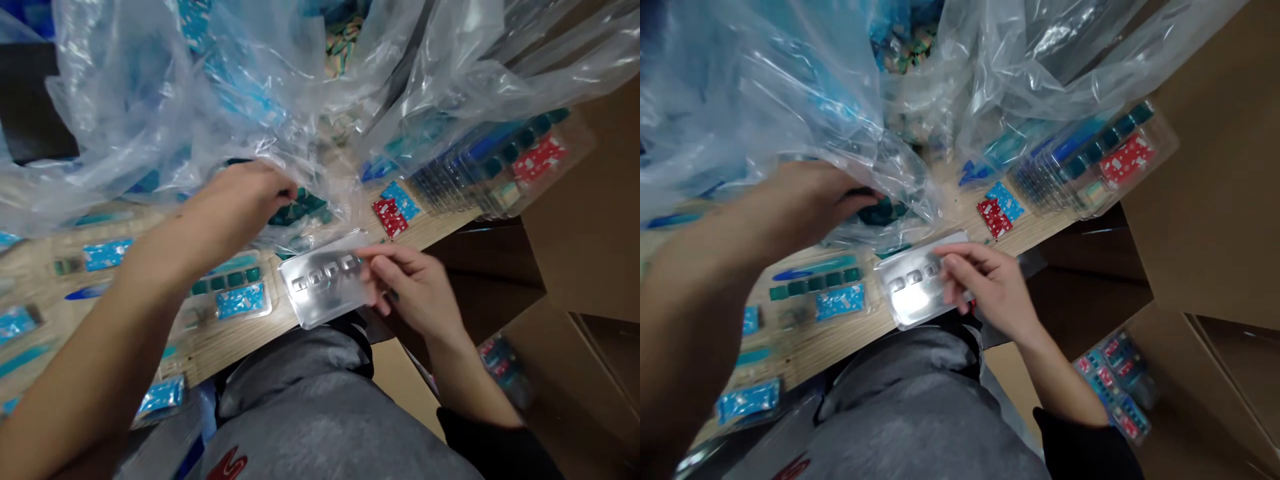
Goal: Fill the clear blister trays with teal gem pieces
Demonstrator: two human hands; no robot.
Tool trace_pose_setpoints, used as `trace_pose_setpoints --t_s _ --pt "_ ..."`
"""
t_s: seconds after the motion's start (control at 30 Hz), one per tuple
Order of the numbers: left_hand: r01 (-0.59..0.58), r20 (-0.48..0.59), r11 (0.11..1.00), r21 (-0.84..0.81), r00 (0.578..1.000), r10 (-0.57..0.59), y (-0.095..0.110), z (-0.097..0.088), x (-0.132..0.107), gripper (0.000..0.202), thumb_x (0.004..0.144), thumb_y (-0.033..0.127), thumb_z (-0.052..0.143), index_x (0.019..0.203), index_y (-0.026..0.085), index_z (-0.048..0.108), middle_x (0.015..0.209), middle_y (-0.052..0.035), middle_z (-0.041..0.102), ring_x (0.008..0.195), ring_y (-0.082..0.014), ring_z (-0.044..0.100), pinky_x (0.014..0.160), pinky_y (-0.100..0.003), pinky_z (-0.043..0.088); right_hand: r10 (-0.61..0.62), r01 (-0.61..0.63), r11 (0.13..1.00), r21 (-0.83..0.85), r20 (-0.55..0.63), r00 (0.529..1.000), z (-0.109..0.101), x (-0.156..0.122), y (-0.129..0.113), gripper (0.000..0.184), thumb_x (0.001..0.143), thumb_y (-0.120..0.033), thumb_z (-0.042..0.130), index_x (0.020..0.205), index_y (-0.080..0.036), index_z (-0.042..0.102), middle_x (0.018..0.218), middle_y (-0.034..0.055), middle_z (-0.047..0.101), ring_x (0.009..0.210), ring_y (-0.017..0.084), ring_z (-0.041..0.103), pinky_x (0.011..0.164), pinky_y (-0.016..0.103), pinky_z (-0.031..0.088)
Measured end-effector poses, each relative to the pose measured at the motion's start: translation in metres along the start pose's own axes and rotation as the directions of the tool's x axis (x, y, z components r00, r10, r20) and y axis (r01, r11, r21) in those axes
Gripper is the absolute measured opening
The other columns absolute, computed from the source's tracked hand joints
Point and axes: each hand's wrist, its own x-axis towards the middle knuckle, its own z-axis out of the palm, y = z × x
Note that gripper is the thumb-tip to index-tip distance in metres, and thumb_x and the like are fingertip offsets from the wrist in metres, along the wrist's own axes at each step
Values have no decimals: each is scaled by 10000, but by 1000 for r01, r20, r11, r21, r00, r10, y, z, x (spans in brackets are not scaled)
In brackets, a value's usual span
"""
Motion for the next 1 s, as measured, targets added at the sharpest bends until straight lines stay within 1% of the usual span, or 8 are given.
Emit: trace_pose_setpoints --t_s 0.07,0.13,0.2,0.3,0.5,0.7,0.9,1.0 --pt "-157 211 987 45 967 144 25 -19 -16 159 824 273 705 902 135 725 827 8 720 740 -96 668 737 -264 561 193 -256 903 344 208 959 25 2 3 321 847 -480 688 976 -187 695 810 21 700 613 110 668 495 206 537" --pt "-223 251 974 36 946 208 50 -29 -36 202 902 284 645 1066 182 702 918 -4 732 724 -81 667 607 -166 528 284 -444 724 528 359 889 48 8 4 379 874 -539 632 945 -169 673 877 50 718 766 146 715 676 273 616" --pt "-236 247 972 -10 941 231 66 -28 -56 241 937 260 611 1171 214 650 998 -20 724 798 -92 681 631 -158 539 324 -521 595 612 410 852 65 14 4 398 936 -555 525 896 -176 643 843 38 703 808 153 712 780 334 625" --pt "-172 224 985 -2 960 168 71 -17 -79 307 944 248 604 1251 256 590 1107 -45 685 954 -134 666 760 -226 565 351 -518 549 657 381 855 76 19 3 389 998 -507 400 892 -199 613 803 24 686 807 162 694 812 381 621" --pt "-77 23 991 -107 997 79 64 -2 -94 158 913 221 642 1057 286 633 1128 -17 694 1084 -203 649 908 -389 556 256 -385 692 610 291 922 73 14 5 205 929 -336 522 947 -195 670 862 38 714 775 149 655 666 279 583" --pt "-70 -140 997 -45 988 64 64 -4 -105 185 889 277 672 1064 329 696 941 -1 610 893 -151 620 750 -301 561 128 -258 827 500 278 952 70 4 5 228 853 -381 663 946 -181 721 630 -27 625 496 58 483 458 184 393" --pt "-6 -80 990 -141 997 -6 70 -4 -121 402 945 235 599 1324 365 575 1067 -12 641 996 -147 633 840 -280 576 -110 97 985 145 90 990 68 -4 5 79 843 -239 702 915 -249 733 824 -21 689 675 93 628 655 248 548" --pt "13 -176 962 -271 982 -63 75 -1 -123 344 918 269 645 1246 344 578 953 5 671 895 -136 669 751 -259 597 -368 378 905 -195 87 926 65 -9 2 107 876 -200 668 916 -266 742 890 10 734 815 159 684 789 327 575"
